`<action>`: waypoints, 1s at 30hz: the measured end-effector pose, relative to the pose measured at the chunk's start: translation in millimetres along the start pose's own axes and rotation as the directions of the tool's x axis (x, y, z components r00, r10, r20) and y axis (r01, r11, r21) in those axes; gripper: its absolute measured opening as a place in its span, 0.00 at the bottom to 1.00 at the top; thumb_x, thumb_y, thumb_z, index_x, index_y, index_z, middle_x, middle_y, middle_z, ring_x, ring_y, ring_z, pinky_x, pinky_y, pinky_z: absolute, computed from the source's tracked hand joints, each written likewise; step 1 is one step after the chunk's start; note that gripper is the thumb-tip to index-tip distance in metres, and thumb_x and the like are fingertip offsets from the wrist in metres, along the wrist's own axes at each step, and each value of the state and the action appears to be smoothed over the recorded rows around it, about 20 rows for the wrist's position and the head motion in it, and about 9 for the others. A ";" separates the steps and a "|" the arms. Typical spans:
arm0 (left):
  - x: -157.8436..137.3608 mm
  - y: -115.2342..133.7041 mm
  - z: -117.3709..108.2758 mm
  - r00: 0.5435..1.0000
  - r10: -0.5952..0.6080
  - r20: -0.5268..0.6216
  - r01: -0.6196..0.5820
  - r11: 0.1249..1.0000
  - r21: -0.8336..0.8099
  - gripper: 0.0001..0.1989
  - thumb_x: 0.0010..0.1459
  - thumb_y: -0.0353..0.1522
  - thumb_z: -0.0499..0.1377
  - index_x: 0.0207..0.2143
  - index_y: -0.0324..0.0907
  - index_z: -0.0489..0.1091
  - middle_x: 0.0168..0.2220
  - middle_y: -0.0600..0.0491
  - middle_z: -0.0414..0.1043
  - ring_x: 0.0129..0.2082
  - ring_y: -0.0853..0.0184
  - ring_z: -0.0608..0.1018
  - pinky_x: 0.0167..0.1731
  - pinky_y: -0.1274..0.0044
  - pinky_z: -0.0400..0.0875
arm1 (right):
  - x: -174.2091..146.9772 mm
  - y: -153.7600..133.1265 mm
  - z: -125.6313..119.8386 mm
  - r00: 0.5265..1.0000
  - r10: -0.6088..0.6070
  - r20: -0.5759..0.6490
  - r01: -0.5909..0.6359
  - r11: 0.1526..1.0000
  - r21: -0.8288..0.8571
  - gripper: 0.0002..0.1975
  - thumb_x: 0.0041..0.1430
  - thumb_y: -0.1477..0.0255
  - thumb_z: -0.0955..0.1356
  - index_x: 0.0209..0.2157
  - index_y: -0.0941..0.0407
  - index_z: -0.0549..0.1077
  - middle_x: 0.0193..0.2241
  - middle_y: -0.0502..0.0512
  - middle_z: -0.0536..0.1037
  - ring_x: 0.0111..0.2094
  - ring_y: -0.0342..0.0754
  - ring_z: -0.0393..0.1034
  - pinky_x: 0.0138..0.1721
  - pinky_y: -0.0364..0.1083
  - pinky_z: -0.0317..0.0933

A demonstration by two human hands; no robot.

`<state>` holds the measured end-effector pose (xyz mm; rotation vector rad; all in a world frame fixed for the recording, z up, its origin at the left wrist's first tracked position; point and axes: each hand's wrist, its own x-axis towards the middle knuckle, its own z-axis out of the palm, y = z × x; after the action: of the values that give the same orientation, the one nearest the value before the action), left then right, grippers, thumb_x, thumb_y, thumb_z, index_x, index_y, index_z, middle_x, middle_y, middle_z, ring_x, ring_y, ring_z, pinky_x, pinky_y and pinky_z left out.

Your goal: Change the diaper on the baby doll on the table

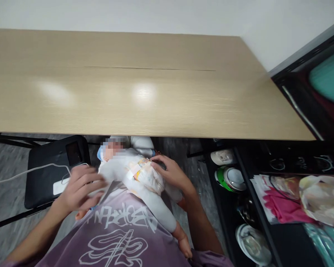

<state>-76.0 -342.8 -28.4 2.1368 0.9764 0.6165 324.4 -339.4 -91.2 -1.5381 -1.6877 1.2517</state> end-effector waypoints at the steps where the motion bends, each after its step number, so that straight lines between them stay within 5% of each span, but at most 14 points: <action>1: 23.9 7.3 8.0 0.993 0.118 0.033 -0.119 0.992 0.030 0.18 0.71 0.48 0.67 0.62 0.66 0.77 0.53 0.50 0.84 0.53 0.48 0.81 0.56 0.52 0.75 | 0.5 -1.1 1.4 1.000 -0.003 0.007 0.003 1.000 -0.002 0.18 0.75 0.55 0.72 0.53 0.51 0.85 0.53 0.60 0.88 0.54 0.60 0.82 0.59 0.58 0.73; 4: 90.7 19.8 32.3 0.954 0.227 0.195 -0.233 0.972 0.008 0.23 0.78 0.45 0.61 0.72 0.61 0.69 0.65 0.46 0.78 0.61 0.47 0.79 0.61 0.52 0.72 | 3.0 -5.5 2.8 1.000 -0.017 -0.001 0.017 1.000 -0.011 0.16 0.75 0.56 0.72 0.50 0.51 0.87 0.51 0.59 0.89 0.53 0.60 0.83 0.58 0.57 0.73; 8: 127.5 15.0 56.2 0.896 0.293 0.334 -0.280 0.956 -0.088 0.16 0.79 0.46 0.59 0.63 0.56 0.75 0.60 0.44 0.81 0.57 0.48 0.79 0.58 0.53 0.74 | 10.0 -2.6 3.5 0.999 -0.015 -0.032 0.015 1.000 -0.003 0.15 0.74 0.57 0.72 0.45 0.53 0.87 0.44 0.57 0.90 0.47 0.58 0.84 0.51 0.54 0.74; 19: 95.9 10.5 58.3 0.950 0.192 0.246 -0.149 0.972 -0.181 0.10 0.80 0.41 0.60 0.59 0.55 0.75 0.58 0.48 0.81 0.58 0.52 0.79 0.63 0.56 0.70 | 29.7 -0.7 3.7 0.989 -0.149 -0.020 0.148 0.988 -0.043 0.13 0.74 0.60 0.72 0.38 0.53 0.85 0.38 0.55 0.88 0.42 0.54 0.82 0.47 0.51 0.70; 26: 95.2 4.6 63.1 0.969 0.150 0.198 -0.109 0.973 -0.205 0.09 0.81 0.43 0.60 0.56 0.56 0.76 0.52 0.48 0.81 0.53 0.52 0.78 0.57 0.56 0.72 | 48.0 53.1 2.8 0.985 -0.003 -0.173 -0.014 0.995 -0.095 0.18 0.73 0.52 0.70 0.38 0.52 0.81 0.36 0.56 0.87 0.38 0.55 0.81 0.45 0.53 0.71; 30: 91.9 4.1 59.9 0.976 0.156 0.151 -0.118 0.965 -0.235 0.07 0.81 0.40 0.60 0.53 0.55 0.78 0.47 0.49 0.81 0.49 0.54 0.78 0.52 0.58 0.71 | 50.9 65.4 2.5 0.986 0.014 -0.168 -0.027 0.997 -0.073 0.19 0.75 0.52 0.68 0.45 0.53 0.82 0.42 0.58 0.88 0.44 0.56 0.83 0.51 0.54 0.73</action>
<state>20.5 -296.2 -51.9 2.0268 0.6384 0.5728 342.0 -296.4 -159.9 -1.6599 -1.6303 1.0476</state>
